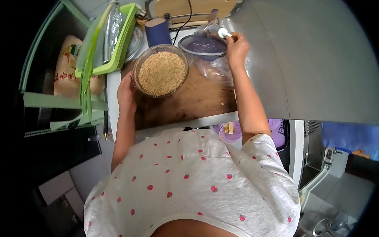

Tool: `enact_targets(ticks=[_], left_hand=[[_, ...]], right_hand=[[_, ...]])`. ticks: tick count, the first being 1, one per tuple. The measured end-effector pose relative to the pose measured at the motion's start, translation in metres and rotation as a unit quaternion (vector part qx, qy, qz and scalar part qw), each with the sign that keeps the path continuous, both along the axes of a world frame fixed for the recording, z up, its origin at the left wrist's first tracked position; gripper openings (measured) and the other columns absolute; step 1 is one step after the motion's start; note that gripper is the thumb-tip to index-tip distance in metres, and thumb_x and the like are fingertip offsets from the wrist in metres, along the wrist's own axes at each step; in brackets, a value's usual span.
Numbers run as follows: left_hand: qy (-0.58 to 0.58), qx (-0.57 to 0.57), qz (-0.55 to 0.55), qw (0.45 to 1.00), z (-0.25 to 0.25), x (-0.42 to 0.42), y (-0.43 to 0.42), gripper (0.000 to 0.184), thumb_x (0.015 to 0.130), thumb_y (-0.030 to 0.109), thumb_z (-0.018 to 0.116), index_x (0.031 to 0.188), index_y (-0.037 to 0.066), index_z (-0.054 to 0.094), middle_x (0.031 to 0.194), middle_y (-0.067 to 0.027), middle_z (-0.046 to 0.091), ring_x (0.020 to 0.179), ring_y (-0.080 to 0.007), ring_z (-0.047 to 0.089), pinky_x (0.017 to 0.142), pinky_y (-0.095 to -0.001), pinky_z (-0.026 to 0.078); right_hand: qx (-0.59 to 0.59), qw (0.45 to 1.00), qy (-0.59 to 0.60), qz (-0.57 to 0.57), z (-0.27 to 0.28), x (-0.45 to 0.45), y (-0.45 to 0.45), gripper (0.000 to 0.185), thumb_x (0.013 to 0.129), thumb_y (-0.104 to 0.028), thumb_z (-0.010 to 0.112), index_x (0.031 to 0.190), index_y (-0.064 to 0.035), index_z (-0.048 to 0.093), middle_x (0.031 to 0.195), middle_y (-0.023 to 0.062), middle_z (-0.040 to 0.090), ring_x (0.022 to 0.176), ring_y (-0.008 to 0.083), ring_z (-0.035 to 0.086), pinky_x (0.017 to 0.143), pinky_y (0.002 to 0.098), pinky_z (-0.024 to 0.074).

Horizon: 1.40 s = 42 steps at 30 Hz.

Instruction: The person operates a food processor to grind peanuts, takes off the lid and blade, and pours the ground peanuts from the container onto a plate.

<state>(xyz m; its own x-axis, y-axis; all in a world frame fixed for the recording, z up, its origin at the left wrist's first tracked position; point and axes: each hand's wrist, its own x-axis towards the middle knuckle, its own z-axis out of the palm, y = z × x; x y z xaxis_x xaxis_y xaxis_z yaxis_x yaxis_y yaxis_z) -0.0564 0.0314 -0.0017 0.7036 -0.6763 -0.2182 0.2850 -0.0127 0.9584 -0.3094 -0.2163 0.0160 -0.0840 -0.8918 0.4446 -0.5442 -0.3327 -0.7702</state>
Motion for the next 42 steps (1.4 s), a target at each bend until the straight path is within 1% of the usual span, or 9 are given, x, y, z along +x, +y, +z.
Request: enact_targets(ticks=[7, 11, 15, 28, 30, 35, 37, 40, 42], left_hand=[[0.019, 0.005, 0.013, 1.0, 0.004, -0.01, -0.003, 0.029, 0.09, 0.023, 0.046, 0.111, 0.005, 0.055, 0.1, -0.0009, 0.058, 0.085, -0.0078, 0.048, 0.071, -0.0234, 0.035], [0.069, -0.013, 0.017, 0.997, 0.005, -0.015, -0.008, 0.032, 0.091, 0.025, 0.045, 0.112, 0.002, 0.052, 0.106, -0.0043, 0.057, 0.099, -0.013, 0.049, 0.089, -0.0287, 0.035], [0.092, -0.031, 0.027, 0.995, 0.002, -0.02, -0.01, 0.035, 0.092, 0.026, 0.044, 0.115, 0.0, 0.05, 0.112, -0.0068, 0.054, 0.106, -0.016, 0.046, 0.096, -0.0311, 0.031], [0.132, -0.111, -0.009, 0.985, -0.015, -0.021, -0.02, 0.039, 0.09, 0.029, 0.045, 0.12, 0.004, 0.041, 0.118, -0.0081, 0.047, 0.11, -0.0191, 0.043, 0.096, -0.0346, 0.032], [0.136, -0.123, -0.017, 0.983, -0.015, -0.021, -0.019, 0.037, 0.091, 0.027, 0.044, 0.119, 0.004, 0.042, 0.118, -0.0077, 0.047, 0.11, -0.0188, 0.043, 0.095, -0.0345, 0.033], [0.096, -0.13, -0.006, 0.987, -0.015, -0.022, -0.022, 0.043, 0.091, 0.025, 0.043, 0.126, 0.002, 0.039, 0.121, -0.0102, 0.046, 0.112, -0.0211, 0.044, 0.096, -0.0352, 0.034], [0.095, -0.151, -0.014, 0.984, -0.013, -0.022, -0.023, 0.043, 0.09, 0.024, 0.043, 0.126, 0.002, 0.038, 0.122, -0.0099, 0.046, 0.112, -0.021, 0.044, 0.097, -0.0346, 0.033], [0.094, -0.163, -0.037, 0.981, -0.011, -0.02, -0.022, 0.043, 0.089, 0.019, 0.044, 0.127, 0.0, 0.037, 0.123, -0.0103, 0.046, 0.113, -0.0209, 0.043, 0.097, -0.0342, 0.032], [0.1, -0.166, -0.048, 0.98, -0.011, -0.019, -0.021, 0.043, 0.088, 0.017, 0.044, 0.127, 0.0, 0.037, 0.123, -0.0106, 0.045, 0.113, -0.021, 0.043, 0.097, -0.0341, 0.033]], right_hand=[[0.12, 0.991, 0.058, -0.008, 0.003, -0.002, -0.011, 0.02, 0.071, -0.017, 0.067, 0.08, -0.0002, 0.063, 0.068, 0.0145, 0.062, 0.062, 0.0262, 0.06, 0.06, 0.0343, 0.0462], [0.053, 0.992, 0.114, -0.002, 0.002, -0.004, -0.017, 0.023, 0.072, -0.022, 0.065, 0.082, -0.002, 0.063, 0.071, 0.0135, 0.063, 0.061, 0.0269, 0.06, 0.059, 0.0357, 0.0467], [0.121, 0.989, 0.082, -0.01, 0.009, -0.001, -0.017, 0.025, 0.072, -0.025, 0.064, 0.085, -0.003, 0.063, 0.075, 0.014, 0.063, 0.067, 0.0278, 0.061, 0.064, 0.0355, 0.0466], [0.092, 0.979, 0.18, -0.012, -0.001, -0.001, -0.043, 0.025, 0.074, -0.025, 0.06, 0.091, -0.0065, 0.064, 0.082, 0.0152, 0.064, 0.08, 0.0316, 0.06, 0.073, 0.0393, 0.0458], [-0.052, 0.982, 0.178, -0.044, 0.007, 0.003, -0.031, 0.022, 0.077, -0.023, 0.059, 0.089, -0.0058, 0.064, 0.081, 0.0156, 0.064, 0.077, 0.0313, 0.06, 0.071, 0.0386, 0.0463], [0.16, 0.957, 0.045, 0.239, 0.053, 0.017, 0.083, 0.027, 0.08, -0.027, 0.059, 0.086, -0.0006, 0.064, 0.08, 0.0172, 0.063, 0.073, 0.0253, 0.061, 0.066, 0.0318, 0.0462], [0.144, 0.913, 0.191, 0.33, 0.044, 0.017, 0.116, 0.031, 0.082, -0.029, 0.058, 0.093, -0.001, 0.063, 0.075, 0.0134, 0.063, 0.067, 0.0166, 0.058, 0.062, 0.0277, 0.0453], [0.165, 0.934, 0.152, 0.277, -0.001, 0.027, 0.116, 0.039, 0.08, -0.03, 0.057, 0.1, 0.0037, 0.058, 0.078, 0.0172, 0.063, 0.071, 0.0273, 0.06, 0.067, 0.0336, 0.046], [0.206, 0.94, 0.068, 0.263, -0.016, 0.039, 0.105, 0.044, 0.08, -0.032, 0.058, 0.104, 0.005, 0.056, 0.077, 0.0162, 0.062, 0.07, 0.0248, 0.06, 0.067, 0.0324, 0.0457]])
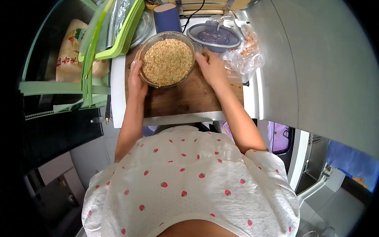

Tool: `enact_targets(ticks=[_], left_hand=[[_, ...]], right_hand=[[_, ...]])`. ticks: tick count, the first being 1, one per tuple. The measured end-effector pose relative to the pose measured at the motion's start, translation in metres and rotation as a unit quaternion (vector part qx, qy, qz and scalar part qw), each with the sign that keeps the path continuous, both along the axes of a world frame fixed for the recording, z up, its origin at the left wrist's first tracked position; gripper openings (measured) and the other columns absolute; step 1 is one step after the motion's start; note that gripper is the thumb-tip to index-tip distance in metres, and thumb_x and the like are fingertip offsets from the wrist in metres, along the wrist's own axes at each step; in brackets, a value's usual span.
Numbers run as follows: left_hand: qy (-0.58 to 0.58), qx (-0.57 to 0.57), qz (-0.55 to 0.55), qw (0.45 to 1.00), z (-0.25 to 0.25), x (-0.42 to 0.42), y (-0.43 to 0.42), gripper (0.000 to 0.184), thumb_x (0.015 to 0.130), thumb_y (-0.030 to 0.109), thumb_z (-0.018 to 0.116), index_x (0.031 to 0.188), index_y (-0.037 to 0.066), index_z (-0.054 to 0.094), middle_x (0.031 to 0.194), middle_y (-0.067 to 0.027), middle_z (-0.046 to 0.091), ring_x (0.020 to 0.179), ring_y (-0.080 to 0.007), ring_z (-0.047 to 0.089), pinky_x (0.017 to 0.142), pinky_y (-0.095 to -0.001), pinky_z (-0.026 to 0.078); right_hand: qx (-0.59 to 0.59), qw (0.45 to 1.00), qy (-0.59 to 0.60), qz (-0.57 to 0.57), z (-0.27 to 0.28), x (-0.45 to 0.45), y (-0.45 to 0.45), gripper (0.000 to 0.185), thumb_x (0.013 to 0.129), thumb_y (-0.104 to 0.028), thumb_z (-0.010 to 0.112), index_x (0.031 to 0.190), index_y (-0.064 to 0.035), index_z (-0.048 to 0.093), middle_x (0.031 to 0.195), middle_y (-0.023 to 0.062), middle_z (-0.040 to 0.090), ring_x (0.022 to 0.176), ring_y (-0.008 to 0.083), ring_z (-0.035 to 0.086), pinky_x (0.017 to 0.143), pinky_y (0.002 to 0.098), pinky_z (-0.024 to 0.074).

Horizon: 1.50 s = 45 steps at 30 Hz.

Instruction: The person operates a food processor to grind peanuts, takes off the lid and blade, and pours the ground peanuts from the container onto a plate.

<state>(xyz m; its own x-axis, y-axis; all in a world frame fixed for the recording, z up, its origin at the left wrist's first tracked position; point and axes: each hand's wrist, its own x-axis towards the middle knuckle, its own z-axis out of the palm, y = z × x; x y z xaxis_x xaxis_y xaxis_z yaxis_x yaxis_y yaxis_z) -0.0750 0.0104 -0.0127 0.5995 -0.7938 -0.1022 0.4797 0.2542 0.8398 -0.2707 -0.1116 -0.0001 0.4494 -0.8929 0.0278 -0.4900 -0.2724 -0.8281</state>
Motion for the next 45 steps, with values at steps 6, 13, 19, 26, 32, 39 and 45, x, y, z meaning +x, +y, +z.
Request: enact_targets(ticks=[6, 13, 19, 26, 32, 39, 45], left_hand=[[0.033, 0.018, -0.021, 0.999, 0.01, -0.003, 0.005, 0.056, 0.08, 0.006, 0.04, 0.133, -0.001, 0.026, 0.13, -0.0118, 0.039, 0.119, -0.0207, 0.038, 0.101, -0.0328, 0.029], [-0.008, -0.049, -0.076, 0.996, 0.021, -0.004, 0.034, 0.056, 0.078, 0.006, 0.034, 0.133, -0.003, 0.025, 0.131, -0.0135, 0.036, 0.119, -0.0211, 0.038, 0.1, -0.0327, 0.03], [-0.012, -0.053, -0.106, 0.993, 0.027, -0.001, 0.064, 0.057, 0.077, 0.005, 0.033, 0.133, -0.004, 0.025, 0.131, -0.0143, 0.035, 0.119, -0.0212, 0.038, 0.1, -0.0332, 0.03], [0.06, -0.037, -0.185, 0.98, 0.05, -0.016, 0.07, 0.064, 0.074, 0.007, 0.037, 0.135, -0.003, 0.019, 0.13, -0.017, 0.035, 0.121, -0.025, 0.035, 0.102, -0.0355, 0.028], [-0.145, -0.036, -0.238, 0.96, 0.063, -0.038, 0.081, 0.064, 0.075, 0.008, 0.039, 0.135, 0.001, 0.019, 0.129, -0.0169, 0.036, 0.118, -0.0261, 0.039, 0.099, -0.037, 0.032], [0.058, -0.128, -0.376, 0.916, 0.092, -0.102, 0.081, 0.069, 0.069, 0.007, 0.039, 0.134, -0.004, 0.019, 0.129, -0.0164, 0.036, 0.117, -0.0251, 0.04, 0.1, -0.0347, 0.03], [0.031, -0.061, -0.442, 0.894, 0.08, -0.188, 0.101, 0.062, 0.071, 0.003, 0.038, 0.132, 0.0, 0.029, 0.128, -0.016, 0.039, 0.116, -0.0274, 0.041, 0.098, -0.037, 0.034]], right_hand=[[0.116, 0.979, -0.153, -0.074, -0.01, 0.026, 0.019, 0.033, 0.078, -0.024, 0.062, 0.098, 0.0024, 0.054, 0.074, 0.0054, 0.058, 0.07, 0.0117, 0.054, 0.066, 0.0256, 0.0433], [0.221, 0.83, -0.499, -0.116, -0.003, 0.043, 0.078, 0.031, 0.081, 0.003, 0.051, 0.11, -0.0018, 0.039, 0.104, 0.008, 0.054, 0.096, 0.0131, 0.051, 0.086, 0.0268, 0.0396], [0.212, 0.776, -0.576, -0.146, 0.016, 0.04, 0.129, 0.031, 0.082, 0.002, 0.049, 0.112, -0.0028, 0.041, 0.107, 0.0074, 0.054, 0.099, 0.0148, 0.051, 0.088, 0.0278, 0.0387], [0.143, 0.787, -0.565, -0.2, 0.038, 0.019, 0.163, 0.036, 0.086, -0.006, 0.048, 0.121, -0.0023, 0.04, 0.114, 0.0077, 0.051, 0.105, 0.0155, 0.048, 0.092, 0.0301, 0.0361], [0.055, 0.764, -0.585, -0.266, 0.059, -0.004, 0.197, 0.034, 0.086, -0.006, 0.048, 0.118, -0.0017, 0.041, 0.113, 0.0081, 0.051, 0.104, 0.0166, 0.048, 0.092, 0.031, 0.0357], [-0.042, 0.736, -0.58, -0.348, 0.063, -0.061, 0.233, 0.041, 0.083, -0.004, 0.05, 0.121, -0.0022, 0.038, 0.115, 0.0065, 0.049, 0.106, 0.0154, 0.046, 0.095, 0.0297, 0.0328], [-0.045, 0.713, -0.567, -0.41, 0.069, -0.139, 0.293, 0.051, 0.073, 0.003, 0.05, 0.123, -0.0041, 0.038, 0.116, 0.0063, 0.049, 0.108, 0.016, 0.046, 0.096, 0.0295, 0.0326]])
